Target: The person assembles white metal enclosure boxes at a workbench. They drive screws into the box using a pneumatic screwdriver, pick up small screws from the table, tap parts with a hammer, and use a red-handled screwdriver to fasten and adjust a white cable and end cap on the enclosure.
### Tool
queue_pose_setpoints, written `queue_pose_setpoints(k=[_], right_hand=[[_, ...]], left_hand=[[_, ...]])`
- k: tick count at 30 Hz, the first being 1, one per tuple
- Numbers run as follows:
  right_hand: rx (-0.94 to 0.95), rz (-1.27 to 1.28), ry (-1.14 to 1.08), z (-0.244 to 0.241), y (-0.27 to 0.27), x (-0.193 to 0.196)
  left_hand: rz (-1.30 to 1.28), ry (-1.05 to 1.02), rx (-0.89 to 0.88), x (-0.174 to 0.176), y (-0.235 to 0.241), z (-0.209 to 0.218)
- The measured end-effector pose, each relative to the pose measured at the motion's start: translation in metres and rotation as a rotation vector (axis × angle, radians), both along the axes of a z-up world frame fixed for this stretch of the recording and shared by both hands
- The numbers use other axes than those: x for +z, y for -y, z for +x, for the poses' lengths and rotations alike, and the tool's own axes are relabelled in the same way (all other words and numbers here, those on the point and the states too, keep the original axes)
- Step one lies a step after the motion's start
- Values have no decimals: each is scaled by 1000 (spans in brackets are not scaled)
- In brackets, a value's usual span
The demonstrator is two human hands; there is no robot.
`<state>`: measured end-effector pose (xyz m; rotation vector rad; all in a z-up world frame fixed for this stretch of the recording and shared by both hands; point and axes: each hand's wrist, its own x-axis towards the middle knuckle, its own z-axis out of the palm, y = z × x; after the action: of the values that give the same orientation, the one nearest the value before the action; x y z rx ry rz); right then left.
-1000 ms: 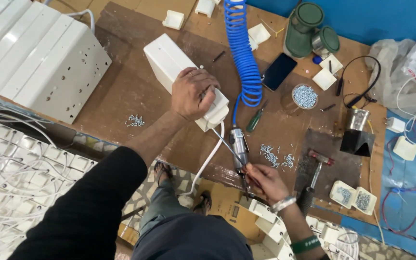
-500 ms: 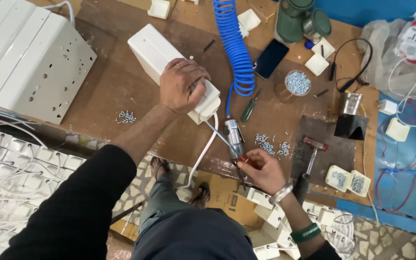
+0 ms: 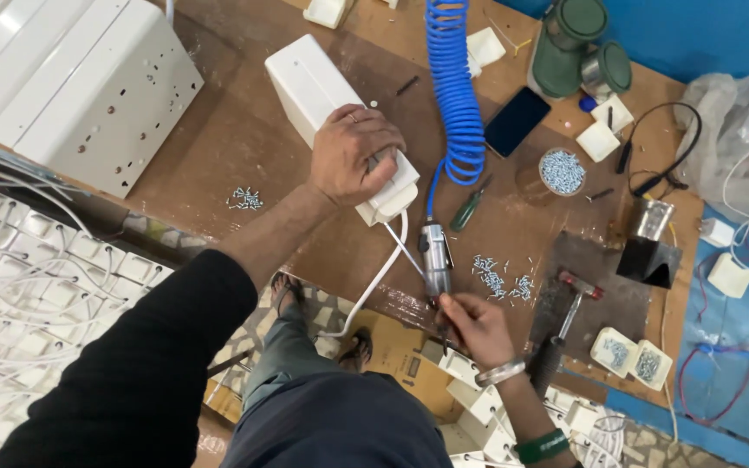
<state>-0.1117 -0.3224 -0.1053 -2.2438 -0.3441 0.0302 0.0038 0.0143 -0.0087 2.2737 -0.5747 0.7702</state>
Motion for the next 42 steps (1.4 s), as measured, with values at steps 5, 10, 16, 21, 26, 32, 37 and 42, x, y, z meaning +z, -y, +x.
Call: queue_pose_setpoints(k=[5,10,16,21,26,32,37,42], right_hand=[[38,854,-1324,10,-7,-2],[-34,391,-602,-7,-14,-5],[-21,909,-1350,-5,-12,-4],[19,418,-356,-13,-17,-13],[-120,945,-1416,-5,-16,-6],[-188,490,-645,-22,-18,-30],[-120,869,-1285,-9,-21,-4],[156,413,-100,-20,-33,7]], left_hand=[[48,-31,-29,-1,-11,1],[26,-39,-36,-1,-9,-1],[10,-40,-33,-3,-8,1],[28,-42,-21,-2,-10,1],[11,-47,-37,-1,-12,-2],[9,-99,-12,-2,-14,-1],[27,-23,-57,-3,-18,-1],[26,-59,-51,0,-20,2]])
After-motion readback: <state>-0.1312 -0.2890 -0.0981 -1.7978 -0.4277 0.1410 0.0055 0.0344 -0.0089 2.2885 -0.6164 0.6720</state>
